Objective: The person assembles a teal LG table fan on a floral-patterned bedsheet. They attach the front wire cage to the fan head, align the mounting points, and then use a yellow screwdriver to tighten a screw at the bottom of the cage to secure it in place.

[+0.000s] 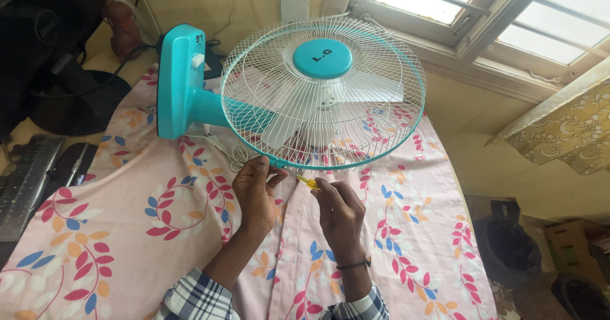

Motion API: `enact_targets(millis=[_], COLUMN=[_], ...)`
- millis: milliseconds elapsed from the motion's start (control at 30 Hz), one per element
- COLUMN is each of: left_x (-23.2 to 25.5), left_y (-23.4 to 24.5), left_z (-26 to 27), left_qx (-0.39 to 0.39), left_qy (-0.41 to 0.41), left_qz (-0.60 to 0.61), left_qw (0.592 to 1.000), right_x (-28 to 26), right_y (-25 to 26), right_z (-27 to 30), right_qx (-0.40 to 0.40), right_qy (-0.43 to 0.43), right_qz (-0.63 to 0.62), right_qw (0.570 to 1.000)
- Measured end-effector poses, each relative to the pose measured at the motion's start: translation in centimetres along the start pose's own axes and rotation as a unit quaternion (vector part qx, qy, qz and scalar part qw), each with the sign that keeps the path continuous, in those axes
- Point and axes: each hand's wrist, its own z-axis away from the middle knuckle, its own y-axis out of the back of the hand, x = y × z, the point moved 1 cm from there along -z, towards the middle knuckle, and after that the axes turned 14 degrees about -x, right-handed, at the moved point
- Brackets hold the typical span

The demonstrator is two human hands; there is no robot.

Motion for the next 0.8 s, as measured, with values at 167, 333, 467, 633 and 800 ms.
enact_targets(millis=[167, 333, 467, 633, 800], left_x=[-0.1, -0.2, -0.3, -0.4, -0.2], left_y=[-0.1, 0.1, 0.1, 0.0, 0.0], left_z=[0.1, 0.2, 0.2, 0.4, 0.5], left_qx=[0.002, 0.001, 0.019, 0.023, 0.02], left_qy=[-0.002, -0.001, -0.009, -0.025, -0.023], left_qz=[-0.014, -0.022, -0.025, -0.045, -0.056], left_qw=[1.0, 1.0, 0.999, 0.998, 0.998], right_x=[-0.1, 0.8, 1.2, 0.4, -1.2], right_y=[-0.4, -1.3, -1.1, -0.1, 0.5], right_z=[0.2, 0.5, 0.5, -0.1, -0.6], right_qx=[-0.014, -0.034, -0.038, -0.022, -0.023], right_qy=[-0.06, -0.153, -0.119, -0.04, -0.018], right_qz=[0.022, -0.093, -0.127, -0.109, -0.035], right_qw=[0.998, 0.983, 0.984, 0.993, 0.999])
